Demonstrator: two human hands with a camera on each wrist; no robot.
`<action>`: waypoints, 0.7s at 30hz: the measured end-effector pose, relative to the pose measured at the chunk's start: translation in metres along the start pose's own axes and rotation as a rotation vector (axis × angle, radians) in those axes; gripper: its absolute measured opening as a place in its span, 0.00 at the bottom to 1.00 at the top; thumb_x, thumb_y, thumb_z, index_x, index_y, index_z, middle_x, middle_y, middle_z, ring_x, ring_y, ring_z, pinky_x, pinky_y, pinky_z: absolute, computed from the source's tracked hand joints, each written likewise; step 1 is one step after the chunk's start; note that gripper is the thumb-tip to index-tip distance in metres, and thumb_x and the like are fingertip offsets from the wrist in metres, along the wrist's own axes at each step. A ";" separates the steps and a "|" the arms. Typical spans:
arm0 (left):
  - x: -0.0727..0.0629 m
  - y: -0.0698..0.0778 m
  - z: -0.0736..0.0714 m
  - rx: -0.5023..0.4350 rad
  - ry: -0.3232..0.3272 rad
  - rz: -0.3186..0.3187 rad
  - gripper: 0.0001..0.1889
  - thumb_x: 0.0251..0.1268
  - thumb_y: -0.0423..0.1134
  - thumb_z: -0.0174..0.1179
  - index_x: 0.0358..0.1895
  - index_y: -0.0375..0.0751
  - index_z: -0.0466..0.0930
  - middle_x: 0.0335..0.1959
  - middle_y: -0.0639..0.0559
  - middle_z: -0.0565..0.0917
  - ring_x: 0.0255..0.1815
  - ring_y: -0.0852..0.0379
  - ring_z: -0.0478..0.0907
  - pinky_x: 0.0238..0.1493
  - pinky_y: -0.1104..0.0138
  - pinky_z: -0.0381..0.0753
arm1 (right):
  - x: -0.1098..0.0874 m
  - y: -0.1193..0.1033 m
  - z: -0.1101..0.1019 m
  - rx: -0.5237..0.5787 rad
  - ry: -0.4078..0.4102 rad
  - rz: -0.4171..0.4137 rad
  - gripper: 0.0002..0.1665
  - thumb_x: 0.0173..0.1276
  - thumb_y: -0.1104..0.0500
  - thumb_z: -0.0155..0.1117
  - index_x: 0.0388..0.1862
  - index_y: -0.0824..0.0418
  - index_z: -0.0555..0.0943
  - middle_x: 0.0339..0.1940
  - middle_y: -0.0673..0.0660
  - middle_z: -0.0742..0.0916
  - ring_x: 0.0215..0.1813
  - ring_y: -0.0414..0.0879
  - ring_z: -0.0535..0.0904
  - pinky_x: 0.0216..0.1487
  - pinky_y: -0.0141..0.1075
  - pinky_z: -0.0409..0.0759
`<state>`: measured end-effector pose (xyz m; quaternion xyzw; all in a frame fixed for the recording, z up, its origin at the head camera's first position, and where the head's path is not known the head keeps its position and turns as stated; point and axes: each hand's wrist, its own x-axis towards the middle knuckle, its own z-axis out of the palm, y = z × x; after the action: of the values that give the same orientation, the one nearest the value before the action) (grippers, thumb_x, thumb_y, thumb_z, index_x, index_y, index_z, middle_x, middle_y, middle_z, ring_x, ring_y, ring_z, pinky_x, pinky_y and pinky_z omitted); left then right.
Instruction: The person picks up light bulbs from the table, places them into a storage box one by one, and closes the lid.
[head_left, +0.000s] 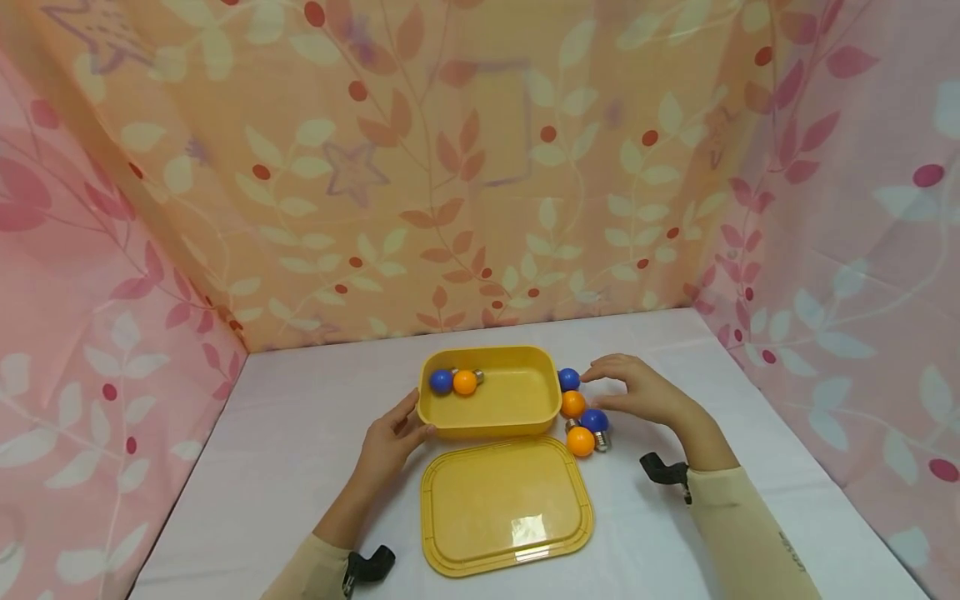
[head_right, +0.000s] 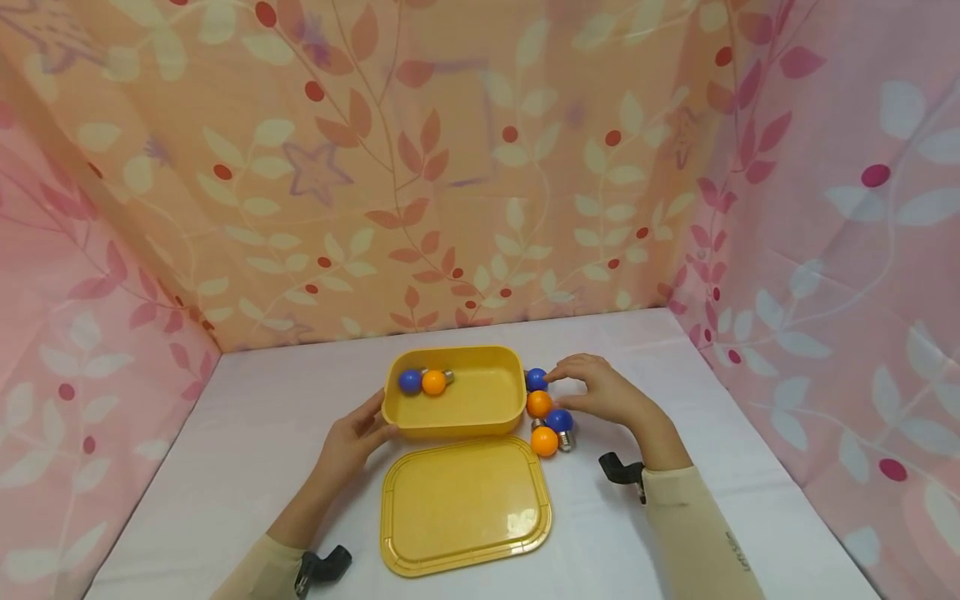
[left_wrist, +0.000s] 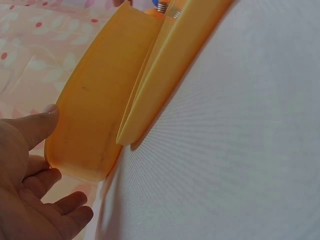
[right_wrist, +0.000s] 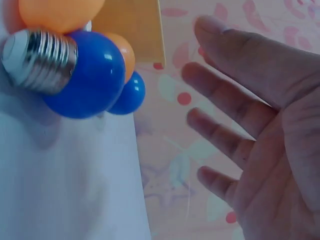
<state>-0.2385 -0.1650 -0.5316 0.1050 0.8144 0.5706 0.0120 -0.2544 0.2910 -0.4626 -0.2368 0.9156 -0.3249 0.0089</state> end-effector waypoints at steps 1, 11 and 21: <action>0.000 0.000 0.000 -0.007 -0.002 -0.002 0.40 0.66 0.48 0.71 0.79 0.51 0.63 0.79 0.56 0.64 0.80 0.50 0.61 0.73 0.59 0.70 | -0.001 0.002 0.000 0.011 -0.014 0.021 0.23 0.64 0.56 0.77 0.58 0.55 0.86 0.61 0.53 0.85 0.68 0.58 0.74 0.72 0.66 0.68; 0.000 0.007 0.002 -0.012 -0.005 -0.036 0.39 0.68 0.43 0.69 0.80 0.49 0.62 0.80 0.55 0.63 0.81 0.50 0.59 0.73 0.60 0.69 | -0.004 0.018 0.004 0.092 -0.164 0.216 0.25 0.64 0.49 0.77 0.57 0.55 0.86 0.55 0.52 0.88 0.64 0.60 0.78 0.71 0.66 0.70; 0.002 -0.004 0.001 0.017 0.001 -0.017 0.39 0.67 0.46 0.70 0.79 0.55 0.64 0.79 0.57 0.65 0.80 0.49 0.61 0.72 0.58 0.71 | -0.002 0.027 0.012 0.098 -0.262 0.236 0.24 0.63 0.45 0.77 0.53 0.54 0.87 0.48 0.47 0.89 0.53 0.48 0.83 0.65 0.55 0.80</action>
<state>-0.2414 -0.1650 -0.5352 0.0978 0.8200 0.5638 0.0157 -0.2624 0.3030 -0.4885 -0.1676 0.9110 -0.3323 0.1779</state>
